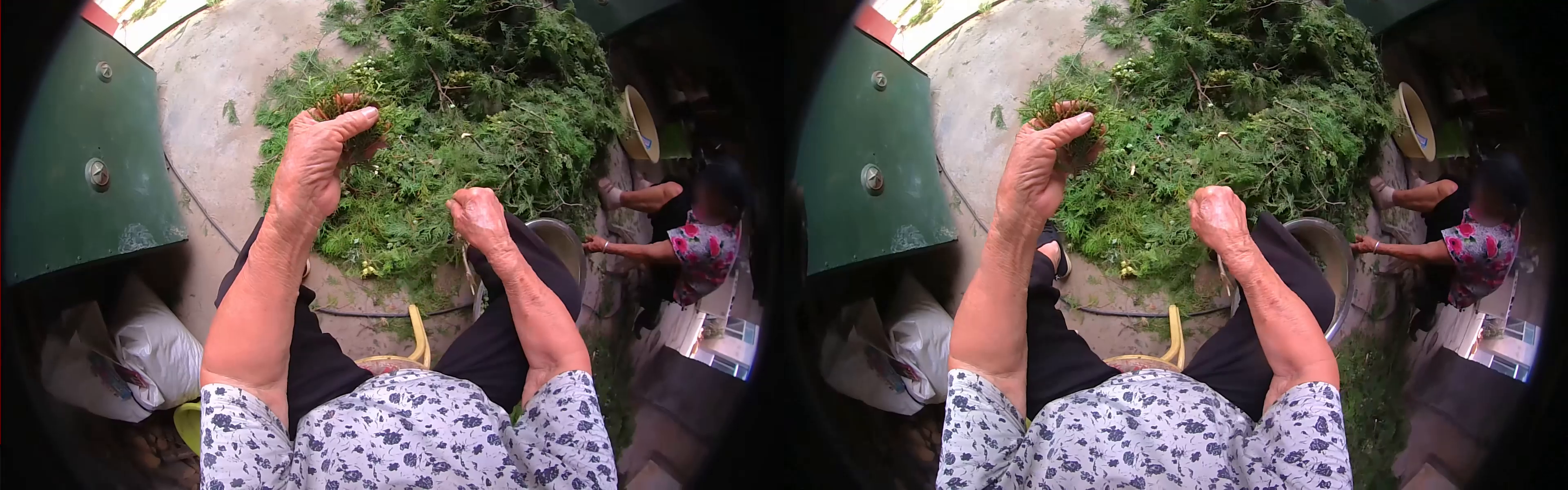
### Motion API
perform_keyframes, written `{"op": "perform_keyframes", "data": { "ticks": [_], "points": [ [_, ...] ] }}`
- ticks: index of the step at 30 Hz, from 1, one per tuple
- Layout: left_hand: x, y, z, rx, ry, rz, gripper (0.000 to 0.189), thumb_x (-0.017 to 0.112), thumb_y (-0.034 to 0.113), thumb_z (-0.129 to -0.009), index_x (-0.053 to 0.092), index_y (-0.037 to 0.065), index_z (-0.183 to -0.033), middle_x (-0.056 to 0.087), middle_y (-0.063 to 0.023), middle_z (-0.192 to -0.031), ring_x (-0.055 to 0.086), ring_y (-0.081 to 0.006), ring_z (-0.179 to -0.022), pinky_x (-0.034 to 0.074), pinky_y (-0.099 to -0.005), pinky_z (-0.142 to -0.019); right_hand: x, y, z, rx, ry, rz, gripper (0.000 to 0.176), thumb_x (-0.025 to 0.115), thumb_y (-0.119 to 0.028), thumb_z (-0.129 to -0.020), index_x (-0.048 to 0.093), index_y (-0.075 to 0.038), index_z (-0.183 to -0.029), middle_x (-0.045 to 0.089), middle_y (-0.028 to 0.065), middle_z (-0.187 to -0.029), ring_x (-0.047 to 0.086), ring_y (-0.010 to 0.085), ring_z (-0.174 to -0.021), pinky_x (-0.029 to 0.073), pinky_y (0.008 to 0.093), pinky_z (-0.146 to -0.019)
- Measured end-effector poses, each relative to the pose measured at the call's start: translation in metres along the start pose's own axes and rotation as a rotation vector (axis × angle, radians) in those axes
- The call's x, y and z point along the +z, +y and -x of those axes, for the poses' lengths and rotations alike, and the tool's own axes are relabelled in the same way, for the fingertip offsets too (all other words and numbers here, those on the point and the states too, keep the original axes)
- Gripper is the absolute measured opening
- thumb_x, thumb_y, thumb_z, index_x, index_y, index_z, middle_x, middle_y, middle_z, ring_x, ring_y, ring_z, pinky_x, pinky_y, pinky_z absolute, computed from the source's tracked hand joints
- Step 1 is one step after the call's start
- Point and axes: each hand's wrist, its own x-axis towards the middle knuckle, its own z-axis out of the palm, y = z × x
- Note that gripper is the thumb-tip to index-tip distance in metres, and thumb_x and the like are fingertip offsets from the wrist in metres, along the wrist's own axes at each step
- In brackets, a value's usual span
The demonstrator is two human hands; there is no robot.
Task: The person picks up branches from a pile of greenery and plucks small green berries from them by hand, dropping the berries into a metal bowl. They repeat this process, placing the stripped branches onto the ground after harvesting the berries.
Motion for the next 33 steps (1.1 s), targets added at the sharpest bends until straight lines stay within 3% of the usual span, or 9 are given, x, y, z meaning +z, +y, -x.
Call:
{"op": "perform_keyframes", "data": {
  "ticks": [1, 2, 4, 8, 10, 23, 28, 29, 33],
  "points": [
    [-0.001, 0.001, 0.000, 0.008, -0.025, -0.022, 0.012, 0.066, 0.004, -0.076, 0.059, 0.007, -0.086, 0.060, -0.0012, -0.076, 0.059, -0.0116, -0.068, 0.055, -0.0297, -0.064, 0.009, 0.001, 0.002, -0.047, 0.065, -0.009, 0.021, 0.059, -0.014, -0.076, 0.056, 0.003, -0.064, 0.055, 0.0203, -0.061, 0.058, 0.0336, -0.058, 0.047, 0.0413, -0.056],
    [-0.001, 0.001, -0.002, 0.022, -0.048, -0.043, 0.011, 0.066, 0.004, -0.077, 0.060, 0.007, -0.085, 0.060, -0.0009, -0.076, 0.059, -0.0113, -0.068, 0.055, -0.0295, -0.063, 0.025, 0.010, 0.002, -0.001, 0.051, -0.185, 0.022, 0.057, -0.013, -0.081, 0.055, 0.002, -0.066, 0.056, 0.0133, -0.059, 0.059, 0.0224, -0.050, 0.046, 0.0348, -0.046],
    [0.000, -0.002, -0.003, 0.023, -0.034, -0.036, 0.010, 0.066, 0.004, -0.077, 0.060, 0.006, -0.084, 0.060, -0.0011, -0.076, 0.059, -0.0112, -0.067, 0.054, -0.0287, -0.062, 0.016, -0.016, 0.009, 0.691, -0.109, -1.137, 0.017, 0.054, -0.015, -0.087, 0.055, -0.001, -0.078, 0.055, 0.0055, -0.064, 0.055, 0.0128, -0.046, 0.042, 0.0277, -0.038],
    [0.000, -0.009, -0.004, -0.012, -0.023, -0.108, 0.010, 0.066, 0.005, -0.077, 0.059, 0.005, -0.084, 0.060, -0.0017, -0.076, 0.059, -0.0112, -0.066, 0.054, -0.0283, -0.061, 0.047, -0.013, 0.029, 0.978, -0.112, -1.455, 0.014, 0.052, -0.017, -0.090, 0.051, -0.004, -0.093, 0.055, 0.0046, -0.072, 0.049, 0.0119, -0.041, 0.038, 0.0244, -0.035],
    [0.000, -0.014, -0.004, -0.038, -0.022, -0.133, 0.010, 0.066, 0.005, -0.077, 0.059, 0.005, -0.084, 0.060, -0.0019, -0.076, 0.059, -0.0113, -0.066, 0.054, -0.0284, -0.061, 0.051, -0.022, 0.038, 0.899, -0.149, -1.421, 0.017, 0.050, -0.017, -0.090, 0.051, -0.001, -0.087, 0.056, 0.0075, -0.071, 0.048, 0.0123, -0.037, 0.037, 0.0242, -0.030],
    [0.005, -0.012, -0.002, -0.048, -0.032, -0.156, 0.013, 0.066, 0.004, -0.076, 0.058, 0.005, -0.087, 0.060, -0.0021, -0.077, 0.059, -0.0125, -0.069, 0.054, -0.0295, -0.062, 0.032, -0.060, 0.031, 0.655, -0.347, -1.302, 0.020, 0.049, -0.014, -0.088, 0.056, 0.005, -0.085, 0.060, 0.0088, -0.068, 0.051, 0.0105, -0.038, 0.037, 0.0226, -0.030],
    [0.002, -0.012, -0.006, -0.026, -0.056, -0.161, 0.013, 0.066, 0.004, -0.076, 0.058, 0.004, -0.087, 0.060, -0.0034, -0.079, 0.060, -0.0132, -0.070, 0.054, -0.0300, -0.063, 0.006, -0.059, -0.009, 0.591, -0.168, -1.446, 0.017, 0.050, -0.016, -0.089, 0.055, 0.000, -0.090, 0.061, 0.0074, -0.072, 0.052, 0.0101, -0.041, 0.041, 0.0214, -0.035],
    [0.003, -0.011, -0.005, -0.038, -0.043, -0.169, 0.013, 0.066, 0.004, -0.076, 0.058, 0.004, -0.087, 0.060, -0.0038, -0.079, 0.060, -0.0133, -0.070, 0.055, -0.0300, -0.063, 0.004, -0.063, -0.010, 0.613, -0.118, -1.460, 0.017, 0.047, -0.014, -0.089, 0.052, 0.002, -0.084, 0.060, 0.0102, -0.073, 0.052, 0.0107, -0.041, 0.038, 0.0217, -0.032],
    [0.000, -0.006, -0.001, -0.051, -0.029, -0.201, 0.014, 0.065, 0.004, -0.078, 0.058, 0.005, -0.090, 0.061, -0.0030, -0.082, 0.060, -0.0133, -0.073, 0.054, -0.0303, -0.065, -0.003, -0.033, -0.024, 0.576, 0.019, -1.431, 0.014, 0.049, -0.014, -0.088, 0.054, -0.001, -0.085, 0.060, 0.0073, -0.072, 0.049, 0.0084, -0.040, 0.037, 0.0212, -0.034]
  ]
}}
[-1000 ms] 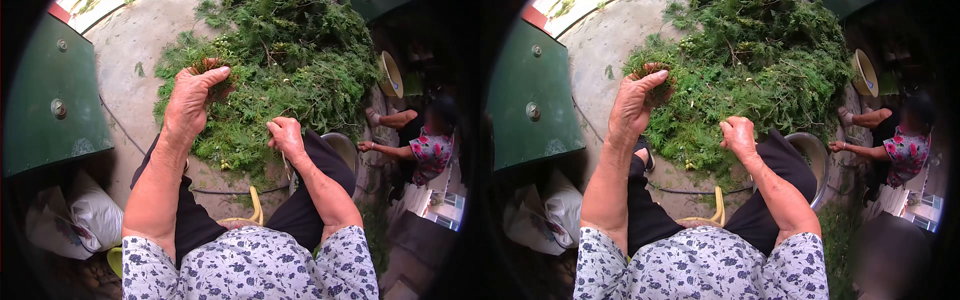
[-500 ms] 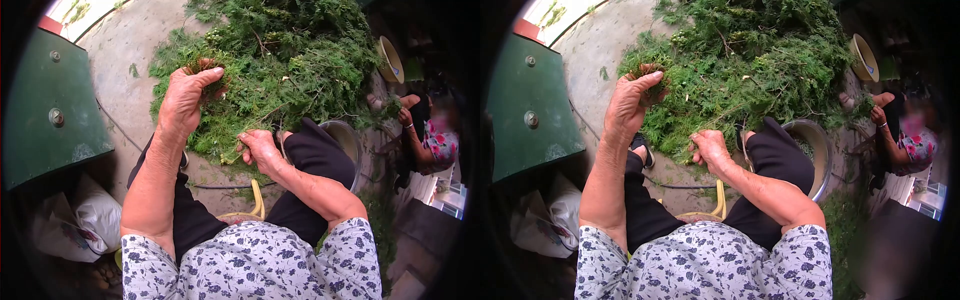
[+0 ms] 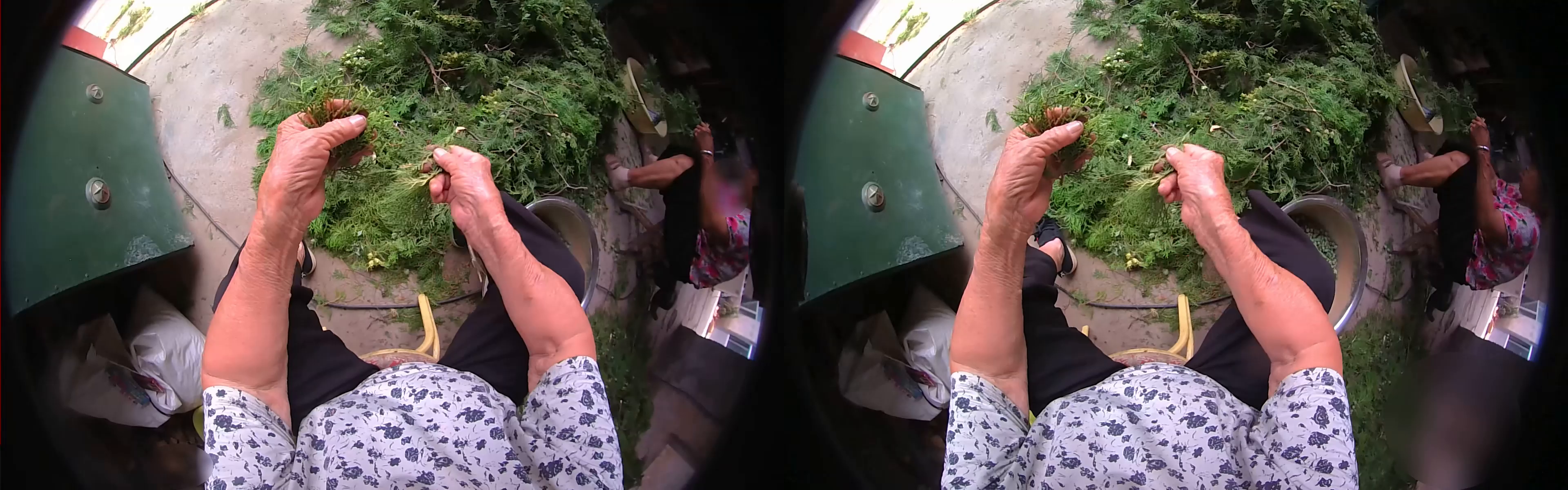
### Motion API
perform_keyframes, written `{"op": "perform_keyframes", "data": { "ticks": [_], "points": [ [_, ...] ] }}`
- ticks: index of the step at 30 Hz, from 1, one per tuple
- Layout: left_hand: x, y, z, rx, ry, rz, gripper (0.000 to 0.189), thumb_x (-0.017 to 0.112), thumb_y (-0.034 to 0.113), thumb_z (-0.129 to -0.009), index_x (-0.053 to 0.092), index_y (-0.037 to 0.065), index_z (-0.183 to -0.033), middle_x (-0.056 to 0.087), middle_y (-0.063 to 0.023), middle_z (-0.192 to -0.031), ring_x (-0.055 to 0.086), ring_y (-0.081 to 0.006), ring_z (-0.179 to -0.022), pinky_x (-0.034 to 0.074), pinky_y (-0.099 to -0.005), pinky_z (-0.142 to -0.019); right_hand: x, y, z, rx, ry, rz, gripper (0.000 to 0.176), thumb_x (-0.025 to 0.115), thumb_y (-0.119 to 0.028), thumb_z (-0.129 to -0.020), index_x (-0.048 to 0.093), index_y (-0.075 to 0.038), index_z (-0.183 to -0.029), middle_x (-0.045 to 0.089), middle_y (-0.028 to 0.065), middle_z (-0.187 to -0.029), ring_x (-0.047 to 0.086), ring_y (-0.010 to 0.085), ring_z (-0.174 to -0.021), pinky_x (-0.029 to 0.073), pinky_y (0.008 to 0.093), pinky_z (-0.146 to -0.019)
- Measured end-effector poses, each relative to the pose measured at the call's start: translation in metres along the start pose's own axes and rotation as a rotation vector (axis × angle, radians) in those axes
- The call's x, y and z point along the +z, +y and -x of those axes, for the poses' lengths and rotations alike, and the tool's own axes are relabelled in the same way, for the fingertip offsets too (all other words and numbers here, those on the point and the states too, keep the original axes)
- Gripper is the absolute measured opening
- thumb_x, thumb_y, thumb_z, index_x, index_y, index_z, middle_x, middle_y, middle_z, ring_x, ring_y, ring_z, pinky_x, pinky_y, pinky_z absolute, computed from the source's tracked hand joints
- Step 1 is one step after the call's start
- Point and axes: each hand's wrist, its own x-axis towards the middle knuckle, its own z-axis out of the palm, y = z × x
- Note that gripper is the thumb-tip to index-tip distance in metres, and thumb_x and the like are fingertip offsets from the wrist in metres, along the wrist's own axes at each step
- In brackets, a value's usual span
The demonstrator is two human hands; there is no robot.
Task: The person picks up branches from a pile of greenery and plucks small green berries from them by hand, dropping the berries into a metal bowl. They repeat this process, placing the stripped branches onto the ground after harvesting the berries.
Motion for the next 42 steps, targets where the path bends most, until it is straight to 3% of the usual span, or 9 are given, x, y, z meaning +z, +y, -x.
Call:
{"op": "perform_keyframes", "data": {
  "ticks": [6, 11, 16, 25, 30, 35, 37, 38, 42],
  "points": [
    [-0.002, 0.002, -0.002, 0.012, 0.002, -0.006, 0.016, 0.064, 0.005, -0.079, 0.057, 0.006, -0.093, 0.061, -0.0033, -0.082, 0.060, -0.0136, -0.074, 0.053, -0.0300, -0.066, -0.046, -0.053, 0.000, -0.191, -0.198, 0.836, 0.026, 0.055, -0.022, -0.084, 0.055, -0.005, -0.063, 0.055, -0.0001, -0.058, 0.043, 0.0036, -0.041, 0.032, 0.0193, -0.037],
    [0.012, -0.018, -0.010, 0.013, -0.045, -0.169, 0.016, 0.063, 0.005, -0.078, 0.061, 0.004, -0.094, 0.063, -0.0029, -0.082, 0.059, -0.0111, -0.072, 0.049, -0.0255, -0.063, -0.047, -0.056, 0.013, -0.063, -0.369, 0.832, 0.025, 0.055, -0.023, -0.084, 0.057, -0.005, -0.066, 0.057, 0.0002, -0.057, 0.040, 0.0033, -0.038, 0.031, 0.0192, -0.036],
    [0.034, -0.062, -0.023, 0.102, -0.413, -0.431, 0.038, 0.051, -0.007, -0.071, 0.061, 0.003, -0.106, 0.063, 0.0032, -0.090, 0.052, -0.0037, -0.076, 0.044, -0.0207, -0.067, -0.045, -0.060, 0.020, 0.003, -0.459, 0.799, 0.027, 0.055, -0.023, -0.084, 0.058, -0.003, -0.066, 0.058, 0.0015, -0.057, 0.038, 0.0036, -0.036, 0.027, 0.0206, -0.032],
    [0.060, -0.091, -0.029, 0.006, -0.742, -0.526, 0.036, 0.062, 0.001, -0.071, 0.060, 0.003, -0.107, 0.062, 0.0040, -0.086, 0.053, -0.0051, -0.078, 0.043, -0.0208, -0.069, -0.064, -0.057, 0.017, 0.036, -0.459, 0.663, 0.031, 0.058, -0.028, -0.084, 0.061, -0.002, -0.068, 0.054, -0.0004, -0.051, 0.041, 0.0046, -0.034, 0.029, 0.0197, -0.031],
    [0.049, -0.101, -0.030, -0.140, -0.506, -0.419, 0.021, 0.061, 0.009, -0.078, 0.062, 0.007, -0.099, 0.063, 0.0029, -0.084, 0.051, -0.0041, -0.067, 0.041, -0.0209, -0.059, -0.065, -0.077, 0.028, -0.033, -0.385, 0.547, 0.033, 0.057, -0.021, -0.085, 0.055, -0.004, -0.114, 0.061, 0.0037, -0.070, 0.045, 0.0033, -0.041, 0.034, 0.0180, -0.037],
    [0.054, -0.102, -0.022, -0.257, -0.280, -0.190, 0.017, 0.065, 0.015, -0.075, 0.061, 0.005, -0.087, 0.056, 0.0011, -0.069, 0.049, -0.0086, -0.057, 0.039, -0.0242, -0.050, -0.070, -0.061, 0.011, -0.088, -0.324, 0.428, 0.028, 0.052, -0.019, -0.088, 0.057, -0.004, -0.112, 0.061, 0.0043, -0.076, 0.053, 0.0049, -0.059, 0.040, 0.0179, -0.048],
    [0.054, -0.100, -0.022, -0.236, -0.280, -0.181, 0.015, 0.065, 0.015, -0.076, 0.060, 0.004, -0.086, 0.057, -0.0007, -0.071, 0.051, -0.0090, -0.056, 0.042, -0.0239, -0.049, -0.064, -0.056, 0.007, -0.217, -0.297, 0.258, 0.029, 0.051, -0.018, -0.089, 0.055, -0.001, -0.113, 0.061, 0.0061, -0.084, 0.056, 0.0082, -0.063, 0.044, 0.0193, -0.051],
    [0.053, -0.103, -0.024, -0.275, -0.217, -0.125, 0.016, 0.065, 0.015, -0.078, 0.060, 0.004, -0.088, 0.059, -0.0011, -0.072, 0.053, -0.0090, -0.056, 0.043, -0.0230, -0.048, -0.063, -0.056, 0.012, -0.091, -0.203, -0.064, 0.030, 0.051, -0.017, -0.090, 0.052, 0.001, -0.114, 0.059, 0.0076, -0.091, 0.059, 0.0107, -0.067, 0.048, 0.0224, -0.055],
    [0.047, -0.104, -0.027, -0.385, -0.102, 0.003, 0.015, 0.063, 0.017, -0.081, 0.060, 0.003, -0.084, 0.062, -0.0046, -0.070, 0.054, -0.0100, -0.053, 0.044, -0.0238, -0.048, -0.083, -0.050, 0.001, -0.153, -0.086, -0.131, 0.029, 0.050, -0.014, -0.090, 0.049, 0.001, -0.115, 0.060, 0.0085, -0.092, 0.059, 0.0107, -0.066, 0.049, 0.0230, -0.055]
  ]
}}
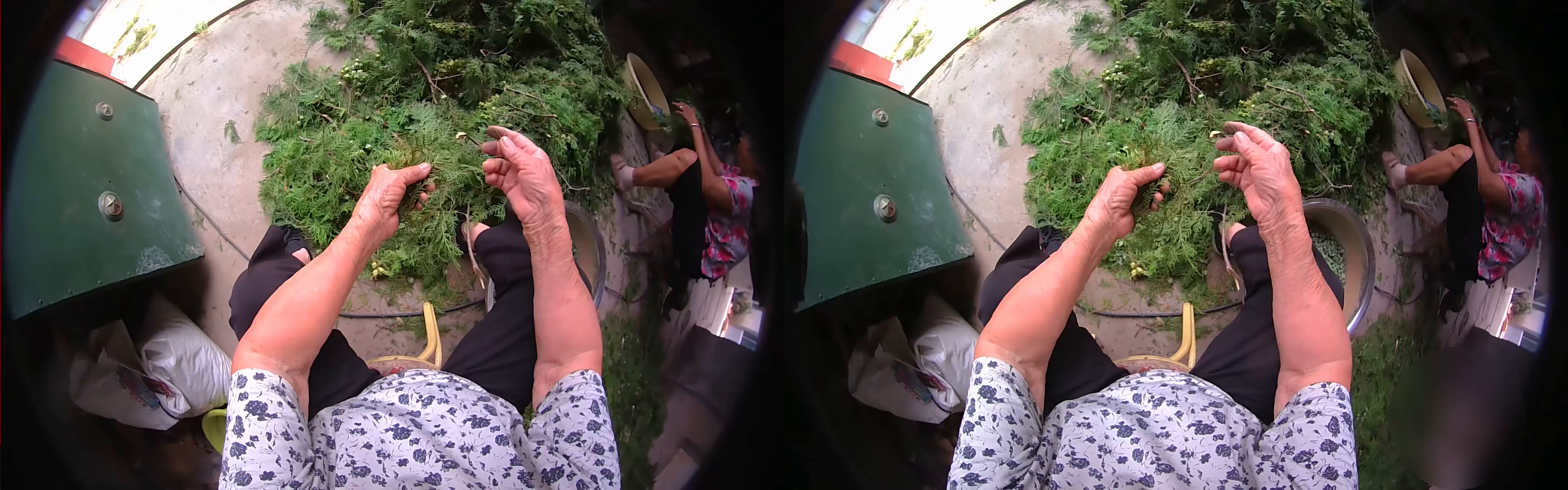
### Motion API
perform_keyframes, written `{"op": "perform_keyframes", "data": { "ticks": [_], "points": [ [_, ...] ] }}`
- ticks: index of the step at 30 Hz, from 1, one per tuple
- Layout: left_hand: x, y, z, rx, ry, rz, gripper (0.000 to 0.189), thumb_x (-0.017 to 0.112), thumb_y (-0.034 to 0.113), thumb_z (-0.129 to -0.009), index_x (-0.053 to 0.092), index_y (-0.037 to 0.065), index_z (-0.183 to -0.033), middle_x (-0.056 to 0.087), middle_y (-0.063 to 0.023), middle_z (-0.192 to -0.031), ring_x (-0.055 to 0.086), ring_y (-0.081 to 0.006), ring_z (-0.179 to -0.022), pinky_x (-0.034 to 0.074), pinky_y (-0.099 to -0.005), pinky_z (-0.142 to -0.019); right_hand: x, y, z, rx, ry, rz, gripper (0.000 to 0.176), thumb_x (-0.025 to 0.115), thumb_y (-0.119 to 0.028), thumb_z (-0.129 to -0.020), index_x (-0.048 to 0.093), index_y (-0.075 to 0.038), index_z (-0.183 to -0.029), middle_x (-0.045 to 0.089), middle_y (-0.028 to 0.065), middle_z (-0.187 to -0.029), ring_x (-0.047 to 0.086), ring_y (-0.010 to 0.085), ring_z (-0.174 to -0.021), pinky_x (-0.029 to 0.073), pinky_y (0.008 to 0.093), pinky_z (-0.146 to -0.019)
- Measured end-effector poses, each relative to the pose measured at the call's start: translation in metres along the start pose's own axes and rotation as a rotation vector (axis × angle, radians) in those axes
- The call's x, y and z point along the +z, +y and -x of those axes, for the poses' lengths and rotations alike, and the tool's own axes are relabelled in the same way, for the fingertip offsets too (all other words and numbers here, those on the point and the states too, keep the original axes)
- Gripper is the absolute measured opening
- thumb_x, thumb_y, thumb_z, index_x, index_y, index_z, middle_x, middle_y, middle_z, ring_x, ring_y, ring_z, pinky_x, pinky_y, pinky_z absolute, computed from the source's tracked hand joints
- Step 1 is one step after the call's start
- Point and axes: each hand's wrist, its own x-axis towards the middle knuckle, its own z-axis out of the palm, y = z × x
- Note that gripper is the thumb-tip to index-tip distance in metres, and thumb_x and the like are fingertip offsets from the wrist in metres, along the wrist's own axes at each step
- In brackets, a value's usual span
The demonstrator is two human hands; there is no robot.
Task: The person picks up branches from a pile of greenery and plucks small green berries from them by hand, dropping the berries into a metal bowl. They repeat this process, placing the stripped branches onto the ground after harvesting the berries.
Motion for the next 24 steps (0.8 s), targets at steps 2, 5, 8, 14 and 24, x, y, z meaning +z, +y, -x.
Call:
{"op": "perform_keyframes", "data": {
  "ticks": [2, 5, 8, 14, 24],
  "points": [
    [-0.001, -0.001, -0.002, -0.017, 0.002, 0.069, 0.016, 0.064, 0.016, -0.080, 0.061, 0.000, -0.085, 0.062, -0.0079, -0.069, 0.053, -0.0113, -0.051, 0.043, -0.0242, -0.046, 0.001, 0.004, 0.000, 0.040, 0.009, 0.122, 0.029, 0.049, -0.011, -0.089, 0.049, 0.001, -0.116, 0.060, 0.0084, -0.093, 0.059, 0.0103, -0.065, 0.049, 0.0223, -0.055],
    [0.002, -0.002, 0.000, -0.014, 0.008, 0.076, 0.017, 0.063, 0.017, -0.080, 0.061, 0.001, -0.086, 0.062, -0.0079, -0.070, 0.052, -0.0115, -0.052, 0.042, -0.0256, -0.047, 0.011, 0.021, 0.004, 0.085, -0.096, 0.560, 0.036, 0.048, 0.002, -0.078, 0.054, 0.000, -0.114, 0.060, 0.0116, -0.098, 0.061, 0.0171, -0.065, 0.049, 0.0255, -0.056],
    [0.001, -0.004, 0.001, -0.033, -0.018, 0.087, 0.017, 0.063, 0.017, -0.080, 0.061, 0.001, -0.087, 0.063, -0.0078, -0.071, 0.052, -0.0115, -0.054, 0.042, -0.0258, -0.048, -0.009, 0.081, -0.019, -0.367, -0.145, 1.090, 0.039, 0.050, 0.006, -0.071, 0.056, -0.001, -0.110, 0.060, 0.0138, -0.100, 0.061, 0.0291, -0.074, 0.049, 0.0327, -0.066],
    [-0.003, -0.004, 0.000, -0.048, -0.018, 0.055, 0.014, 0.061, 0.016, -0.083, 0.059, 0.004, -0.088, 0.063, -0.0062, -0.074, 0.053, -0.0102, -0.055, 0.044, -0.0244, -0.050, -0.002, 0.091, -0.017, -0.251, -0.199, 1.153, 0.024, 0.053, 0.006, -0.069, 0.057, 0.001, -0.092, 0.058, 0.0188, -0.078, 0.058, 0.0347, -0.077, 0.043, 0.0403, -0.067],
    [-0.001, 0.004, -0.005, -0.032, 0.024, 0.130, 0.013, 0.062, 0.014, -0.082, 0.060, 0.002, -0.087, 0.064, -0.0090, -0.077, 0.054, -0.0117, -0.057, 0.045, -0.0257, -0.050, -0.031, 0.109, -0.039, -0.399, 0.128, 1.179, 0.023, 0.063, -0.009, -0.074, 0.056, 0.001, -0.094, 0.058, 0.0156, -0.066, 0.060, 0.0296, -0.064, 0.047, 0.0334, -0.060]
  ]
}}
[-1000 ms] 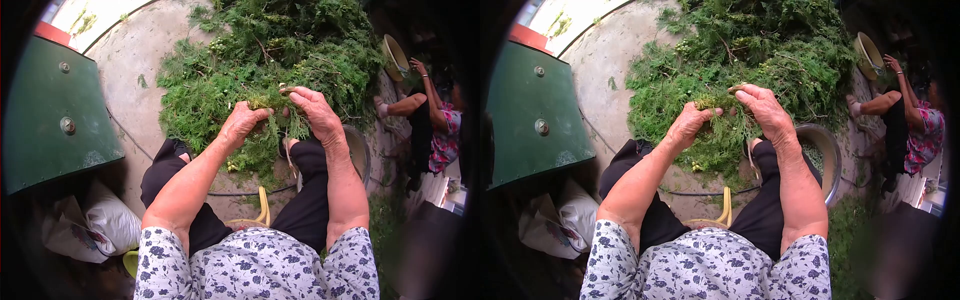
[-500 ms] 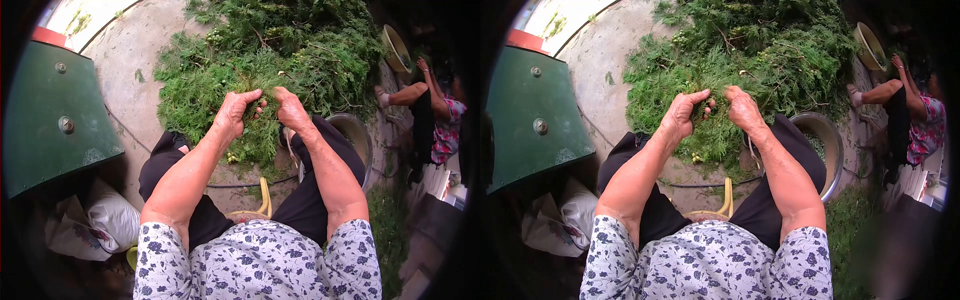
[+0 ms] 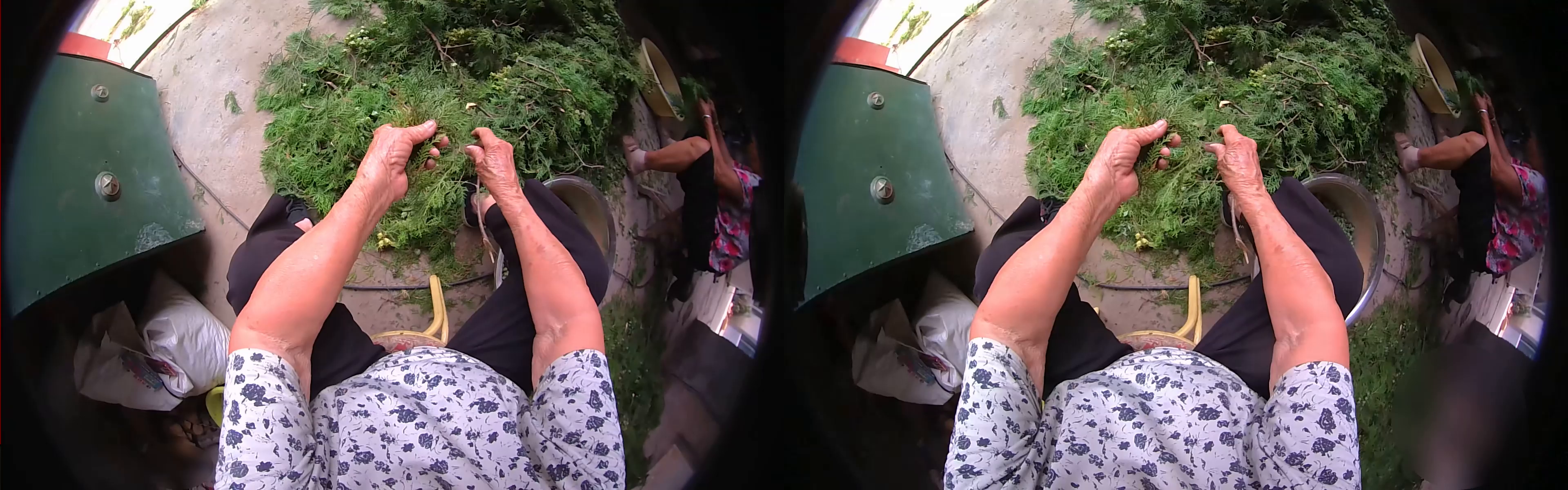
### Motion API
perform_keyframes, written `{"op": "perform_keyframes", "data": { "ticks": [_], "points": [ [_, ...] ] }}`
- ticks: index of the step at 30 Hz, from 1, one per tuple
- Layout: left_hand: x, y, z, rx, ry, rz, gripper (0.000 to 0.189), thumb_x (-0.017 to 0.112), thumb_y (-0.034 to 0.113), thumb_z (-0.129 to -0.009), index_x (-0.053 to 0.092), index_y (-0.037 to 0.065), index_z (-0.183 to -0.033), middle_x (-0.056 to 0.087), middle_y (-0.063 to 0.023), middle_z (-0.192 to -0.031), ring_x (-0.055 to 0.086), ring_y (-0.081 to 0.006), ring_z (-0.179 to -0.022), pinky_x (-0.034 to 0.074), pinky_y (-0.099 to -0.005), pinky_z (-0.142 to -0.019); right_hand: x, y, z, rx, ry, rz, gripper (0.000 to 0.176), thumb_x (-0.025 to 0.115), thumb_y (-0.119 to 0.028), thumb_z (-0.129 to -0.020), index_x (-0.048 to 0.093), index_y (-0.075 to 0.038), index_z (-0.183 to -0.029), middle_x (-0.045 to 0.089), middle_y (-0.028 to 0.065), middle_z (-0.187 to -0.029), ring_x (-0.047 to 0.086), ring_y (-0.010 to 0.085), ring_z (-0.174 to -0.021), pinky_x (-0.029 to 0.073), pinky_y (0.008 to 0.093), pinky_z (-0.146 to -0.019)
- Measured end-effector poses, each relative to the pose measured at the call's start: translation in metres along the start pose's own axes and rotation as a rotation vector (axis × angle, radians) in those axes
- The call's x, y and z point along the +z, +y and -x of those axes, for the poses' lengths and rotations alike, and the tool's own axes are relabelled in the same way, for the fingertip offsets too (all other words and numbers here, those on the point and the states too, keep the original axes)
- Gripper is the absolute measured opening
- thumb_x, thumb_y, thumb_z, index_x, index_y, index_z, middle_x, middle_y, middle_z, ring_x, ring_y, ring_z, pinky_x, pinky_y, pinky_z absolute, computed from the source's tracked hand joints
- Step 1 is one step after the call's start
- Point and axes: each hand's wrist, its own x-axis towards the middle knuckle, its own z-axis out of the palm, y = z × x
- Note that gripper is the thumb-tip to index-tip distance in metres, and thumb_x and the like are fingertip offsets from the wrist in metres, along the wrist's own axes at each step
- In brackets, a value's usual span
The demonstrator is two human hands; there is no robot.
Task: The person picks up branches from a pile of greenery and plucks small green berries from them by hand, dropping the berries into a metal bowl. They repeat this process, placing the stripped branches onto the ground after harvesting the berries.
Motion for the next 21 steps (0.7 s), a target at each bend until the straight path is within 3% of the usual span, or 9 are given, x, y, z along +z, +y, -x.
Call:
{"op": "perform_keyframes", "data": {
  "ticks": [3, 6, 9, 11, 15, 16, 19, 20, 21],
  "points": [
    [-0.001, -0.002, -0.006, 0.024, 0.025, 0.036, 0.012, 0.062, 0.011, -0.081, 0.059, 0.001, -0.089, 0.064, -0.0094, -0.079, 0.055, -0.0141, -0.058, 0.046, -0.0270, -0.050, 0.007, 0.022, 0.001, 0.142, -0.002, -0.062, 0.023, 0.065, -0.010, -0.073, 0.056, 0.000, -0.093, 0.060, 0.0156, -0.068, 0.060, 0.0277, -0.063, 0.046, 0.0310, -0.057],
    [0.000, 0.003, -0.004, 0.077, 0.172, 0.028, 0.020, 0.059, 0.012, -0.084, 0.056, -0.002, -0.098, 0.064, -0.0128, -0.095, 0.058, -0.0151, -0.065, 0.048, -0.0253, -0.053, 0.004, 0.040, 0.008, 0.181, 0.050, 0.049, 0.020, 0.068, -0.015, -0.071, 0.060, 0.000, -0.081, 0.062, 0.0134, -0.067, 0.060, 0.0270, -0.062, 0.047, 0.0341, -0.059],
    [-0.006, 0.011, 0.001, 0.141, 0.070, 0.051, 0.022, 0.057, 0.013, -0.086, 0.054, 0.000, -0.104, 0.063, -0.0127, -0.097, 0.058, -0.0152, -0.068, 0.048, -0.0258, -0.055, 0.002, 0.048, 0.011, 0.203, 0.110, 0.180, 0.021, 0.071, -0.021, -0.069, 0.063, -0.001, -0.071, 0.063, 0.0121, -0.067, 0.061, 0.0259, -0.062, 0.047, 0.0372, -0.062],
    [-0.007, 0.013, 0.001, 0.127, 0.048, 0.043, 0.023, 0.055, 0.014, -0.088, 0.054, 0.002, -0.107, 0.064, -0.0123, -0.098, 0.058, -0.0149, -0.070, 0.047, -0.0262, -0.057, 0.003, 0.052, 0.010, 0.550, 0.001, 0.194, 0.024, 0.074, -0.021, -0.067, 0.063, 0.000, -0.071, 0.063, 0.0178, -0.078, 0.061, 0.0326, -0.078, 0.047, 0.0406, -0.069],
    [-0.006, 0.019, 0.006, 0.151, 0.069, 0.031, 0.024, 0.053, 0.013, -0.088, 0.054, 0.001, -0.109, 0.064, -0.0120, -0.096, 0.058, -0.0146, -0.070, 0.047, -0.0260, -0.057, 0.003, 0.065, 0.003, 0.763, -0.100, 0.141, 0.029, 0.071, -0.028, -0.070, 0.067, -0.002, -0.081, 0.065, 0.0176, -0.089, 0.061, 0.0329, -0.088, 0.048, 0.0406, -0.077],
    [-0.007, 0.019, 0.005, 0.144, 0.091, 0.023, 0.024, 0.053, 0.013, -0.088, 0.054, 0.001, -0.109, 0.064, -0.0120, -0.096, 0.058, -0.0145, -0.070, 0.047, -0.0259, -0.056, 0.011, 0.082, 0.000, 0.687, -0.035, 0.373, 0.016, 0.067, -0.016, -0.072, 0.062, -0.004, -0.064, 0.059, 0.0085, -0.054, 0.055, 0.0187, -0.048, 0.044, 0.0320, -0.049],
    [-0.005, 0.019, 0.006, 0.144, 0.111, 0.023, 0.023, 0.054, 0.013, -0.088, 0.054, 0.001, -0.108, 0.064, -0.0118, -0.095, 0.058, -0.0143, -0.069, 0.047, -0.0260, -0.056, 0.055, 0.204, -0.004, 0.726, 0.025, 0.178, 0.018, 0.065, -0.015, -0.073, 0.058, -0.006, -0.059, 0.052, 0.0050, -0.048, 0.046, 0.0165, -0.040, 0.036, 0.0314, -0.039],
    [-0.005, 0.021, 0.006, 0.152, 0.113, 0.029, 0.023, 0.054, 0.013, -0.088, 0.054, 0.001, -0.107, 0.064, -0.0117, -0.094, 0.058, -0.0141, -0.069, 0.047, -0.0261, -0.056, 0.058, 0.223, -0.002, 0.682, 0.035, 0.019, 0.021, 0.063, -0.013, -0.074, 0.055, -0.008, -0.056, 0.045, 0.0024, -0.044, 0.037, 0.0148, -0.035, 0.026, 0.0303, -0.033],
    [-0.005, 0.022, 0.007, 0.154, 0.114, 0.032, 0.023, 0.054, 0.013, -0.088, 0.054, 0.001, -0.107, 0.064, -0.0117, -0.094, 0.058, -0.0141, -0.069, 0.047, -0.0261, -0.056, 0.050, 0.207, -0.002, 0.679, 0.033, 0.020, 0.021, 0.063, -0.013, -0.074, 0.055, -0.008, -0.056, 0.045, 0.0024, -0.044, 0.037, 0.0148, -0.035, 0.026, 0.0303, -0.033]
  ]
}}
